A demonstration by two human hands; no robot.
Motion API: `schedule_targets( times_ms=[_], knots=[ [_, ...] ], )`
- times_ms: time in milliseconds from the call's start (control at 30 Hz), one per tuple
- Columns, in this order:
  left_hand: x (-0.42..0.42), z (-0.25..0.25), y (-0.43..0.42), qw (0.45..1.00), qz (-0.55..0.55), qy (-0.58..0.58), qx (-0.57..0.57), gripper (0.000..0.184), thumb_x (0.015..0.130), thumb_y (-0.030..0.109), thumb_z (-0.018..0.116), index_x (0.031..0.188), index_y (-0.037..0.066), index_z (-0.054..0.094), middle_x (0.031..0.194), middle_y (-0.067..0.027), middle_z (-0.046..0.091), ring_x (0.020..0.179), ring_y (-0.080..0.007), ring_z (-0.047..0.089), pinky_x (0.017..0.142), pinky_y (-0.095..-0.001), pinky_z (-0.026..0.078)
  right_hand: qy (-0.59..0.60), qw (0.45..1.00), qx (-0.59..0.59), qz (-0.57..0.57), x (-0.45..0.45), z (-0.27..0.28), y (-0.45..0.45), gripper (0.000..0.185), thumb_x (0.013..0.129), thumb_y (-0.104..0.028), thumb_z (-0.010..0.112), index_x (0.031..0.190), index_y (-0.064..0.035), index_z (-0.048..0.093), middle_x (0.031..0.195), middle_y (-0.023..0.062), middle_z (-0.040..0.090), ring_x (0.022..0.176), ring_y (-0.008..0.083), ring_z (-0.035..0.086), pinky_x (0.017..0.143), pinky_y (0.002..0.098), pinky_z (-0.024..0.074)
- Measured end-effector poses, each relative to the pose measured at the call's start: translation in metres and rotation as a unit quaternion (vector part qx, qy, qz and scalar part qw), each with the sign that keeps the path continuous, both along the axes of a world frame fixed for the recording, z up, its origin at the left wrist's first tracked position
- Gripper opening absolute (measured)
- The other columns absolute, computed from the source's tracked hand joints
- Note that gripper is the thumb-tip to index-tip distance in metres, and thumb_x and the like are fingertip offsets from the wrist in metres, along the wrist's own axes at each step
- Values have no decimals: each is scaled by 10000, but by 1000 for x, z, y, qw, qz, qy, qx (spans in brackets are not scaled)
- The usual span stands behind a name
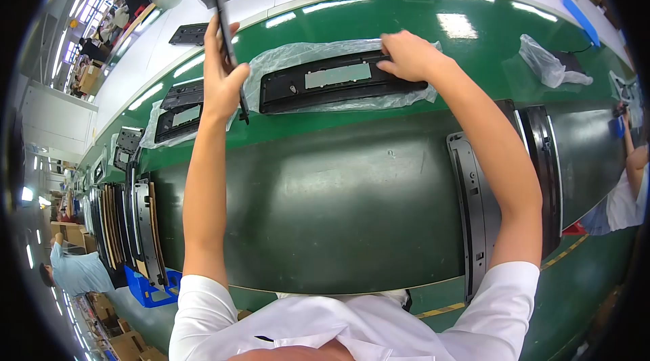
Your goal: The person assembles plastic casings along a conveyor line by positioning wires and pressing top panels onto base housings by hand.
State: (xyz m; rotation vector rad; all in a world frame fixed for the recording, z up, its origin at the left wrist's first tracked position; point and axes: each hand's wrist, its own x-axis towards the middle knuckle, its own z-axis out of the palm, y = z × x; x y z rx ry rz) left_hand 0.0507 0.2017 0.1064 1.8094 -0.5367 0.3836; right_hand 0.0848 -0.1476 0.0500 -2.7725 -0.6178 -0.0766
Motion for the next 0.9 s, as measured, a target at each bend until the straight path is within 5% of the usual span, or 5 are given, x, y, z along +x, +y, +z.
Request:
schedule_targets(
  times_ms=[33, 300, 467, 700, 900],
  knots=[
    [13, -10, 9, 999, -6, -45, 1, 985, 703, 4, 559, 1632, 128, 255, 1297, -112, 503, 1058, -159, 509, 865, -245, 427, 4, 1000, 4, 1, 9, -17, -13, 285, 912, -243, 750, 1031, 4, 675, 912, 205, 729, 899, 397, 702, 833, 459, 553],
    [30, -53, 47, 1000, 15, 10, 19, 1008, 706, 32, 593, 1646, 121, 239, 1482, -164, 493, 1287, -221, 510, 916, -272, 436, 37, 994, 100, -28, 30, -20, -33, 172, 878, -119, 740, 833, 24, 656, 750, 212, 683, 723, 383, 676, 693, 430, 532],
    [30, -55, 37, 998, -24, 56, 13, 1057, 675, 110, 657, 1647, 162, 245, 1487, -192, 462, 1290, -244, 511, 1046, -349, 432, 39, 990, -114, -75, 50, -21, -12, 187, 828, -85, 726, 984, 13, 696, 1103, 226, 722, 1011, 417, 711, 873, 480, 586],
    [19, -45, 23, 995, -30, 86, 34, 1032, 689, 91, 641, 1647, 167, 267, 1485, -181, 464, 1374, -230, 451, 1082, -312, 371, 28, 967, -239, -78, 48, -8, 3, 276, 789, -77, 771, 1043, -3, 694, 1156, 221, 708, 1063, 407, 706, 905, 485, 587],
    [17, -48, 33, 997, -17, 58, 57, 1010, 707, 85, 662, 1641, 163, 285, 1460, -146, 494, 1288, -176, 476, 965, -260, 410, 166, 985, 27, -34, 40, 33, -67, 267, 785, -117, 811, 986, -13, 668, 692, 109, 727, 645, 173, 710, 663, 329, 545]
  ],
)
